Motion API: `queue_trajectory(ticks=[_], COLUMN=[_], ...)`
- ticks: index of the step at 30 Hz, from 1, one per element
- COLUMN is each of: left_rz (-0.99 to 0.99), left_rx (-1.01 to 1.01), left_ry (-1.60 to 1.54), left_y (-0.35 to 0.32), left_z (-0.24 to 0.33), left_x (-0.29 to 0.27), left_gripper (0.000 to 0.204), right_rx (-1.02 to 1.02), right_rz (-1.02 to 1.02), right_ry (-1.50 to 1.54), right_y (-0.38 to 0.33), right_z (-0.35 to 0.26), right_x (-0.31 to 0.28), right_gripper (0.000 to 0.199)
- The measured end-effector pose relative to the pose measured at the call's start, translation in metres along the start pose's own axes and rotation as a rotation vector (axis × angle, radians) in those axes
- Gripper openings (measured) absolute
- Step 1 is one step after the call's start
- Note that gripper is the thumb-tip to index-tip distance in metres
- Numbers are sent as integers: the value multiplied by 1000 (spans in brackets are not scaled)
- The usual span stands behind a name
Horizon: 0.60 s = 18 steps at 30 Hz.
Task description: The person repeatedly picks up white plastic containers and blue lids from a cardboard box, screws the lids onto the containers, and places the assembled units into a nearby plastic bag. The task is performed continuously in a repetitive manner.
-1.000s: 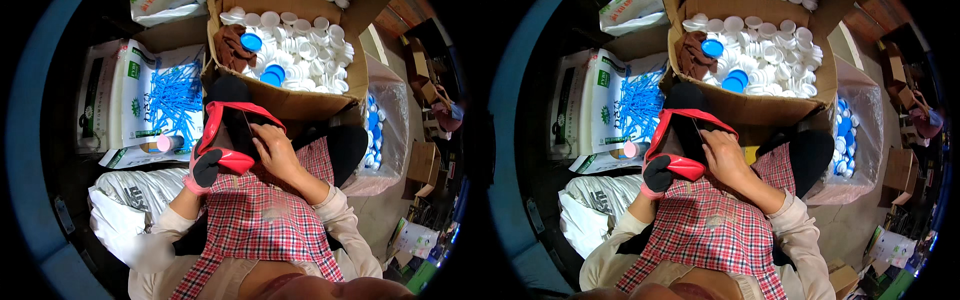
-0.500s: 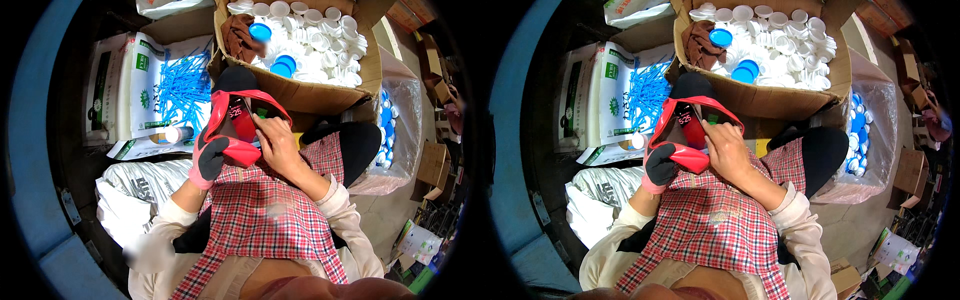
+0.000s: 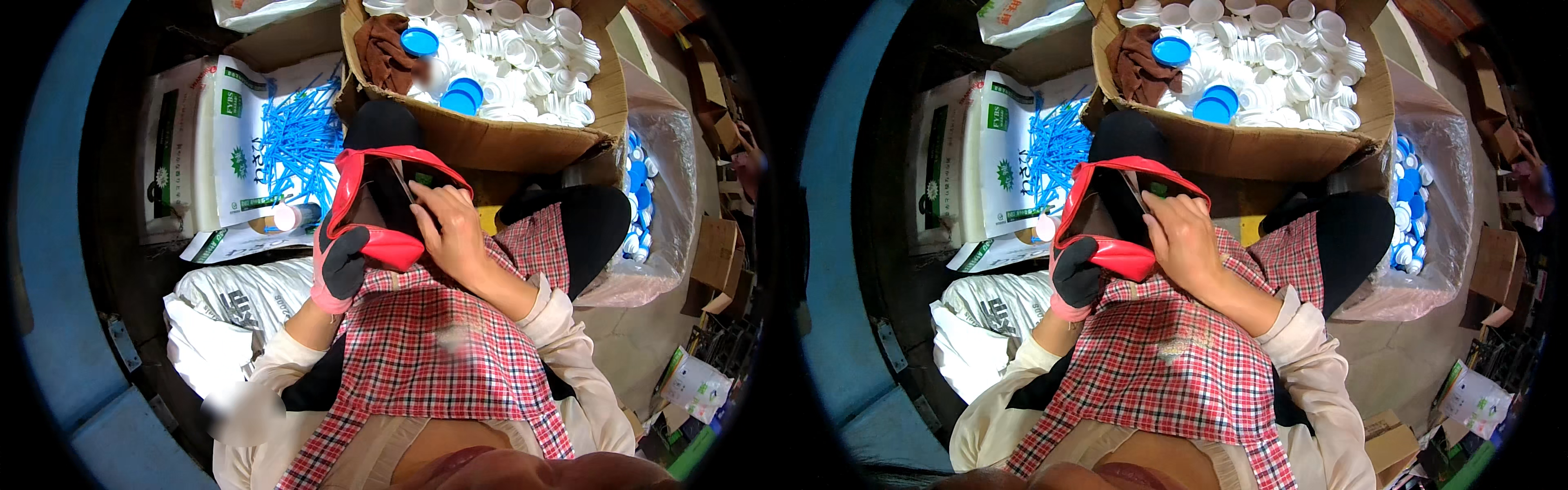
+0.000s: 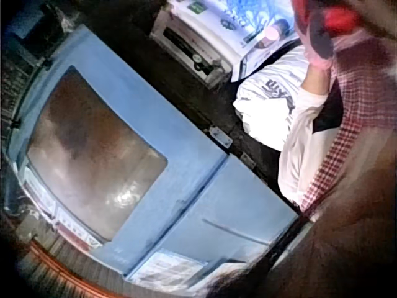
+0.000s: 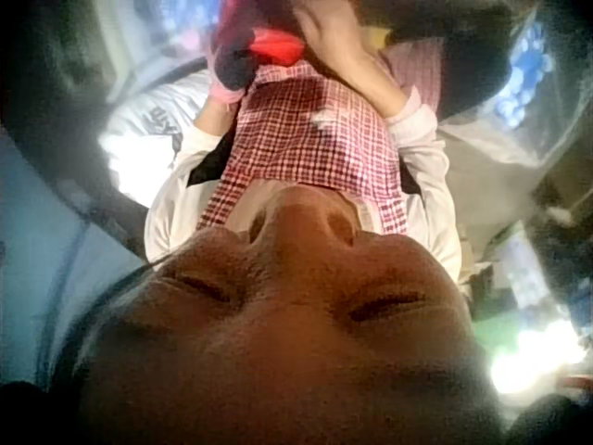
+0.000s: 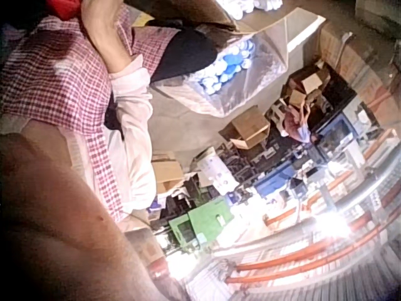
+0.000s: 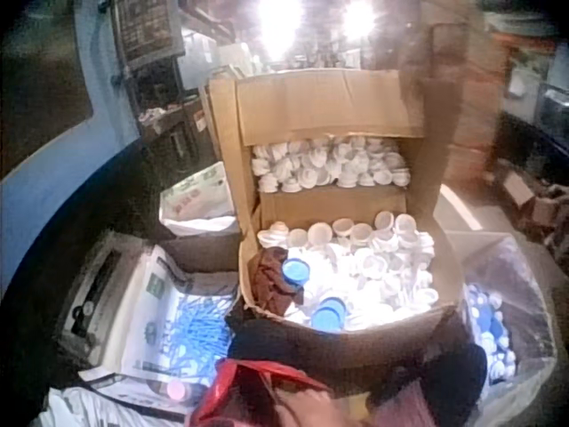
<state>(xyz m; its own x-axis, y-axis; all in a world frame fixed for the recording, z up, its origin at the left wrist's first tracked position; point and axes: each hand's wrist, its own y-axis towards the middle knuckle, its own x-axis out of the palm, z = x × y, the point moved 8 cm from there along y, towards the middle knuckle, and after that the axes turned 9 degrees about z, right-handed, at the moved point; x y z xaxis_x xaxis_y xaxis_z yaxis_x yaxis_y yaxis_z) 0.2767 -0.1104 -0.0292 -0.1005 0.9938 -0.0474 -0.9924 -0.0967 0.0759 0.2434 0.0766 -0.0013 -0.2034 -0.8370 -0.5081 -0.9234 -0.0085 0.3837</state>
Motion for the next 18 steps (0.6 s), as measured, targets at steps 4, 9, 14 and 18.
queue_trajectory(ticks=[4, 9, 14, 18], left_rz=[-2, 29, 69, 34], left_rx=[96, -480, -343, -371], left_ry=[-6, -331, -252, -228], left_y=[-5, 4, 20, 26], left_z=[-9, -12, 17, 29], left_x=[-4, 13, 21, 27], left_gripper=[36, 24, 19, 22], right_rx=[-123, -102, 33, 20], right_rz=[28, -21, 54, 161], right_ry=[-31, -31, 148, 141], right_y=[-1, 1, 3, 11], right_z=[-13, -4, -3, 3], right_x=[-3, 2, -14, -38], right_gripper=[26, 25, 23, 22])
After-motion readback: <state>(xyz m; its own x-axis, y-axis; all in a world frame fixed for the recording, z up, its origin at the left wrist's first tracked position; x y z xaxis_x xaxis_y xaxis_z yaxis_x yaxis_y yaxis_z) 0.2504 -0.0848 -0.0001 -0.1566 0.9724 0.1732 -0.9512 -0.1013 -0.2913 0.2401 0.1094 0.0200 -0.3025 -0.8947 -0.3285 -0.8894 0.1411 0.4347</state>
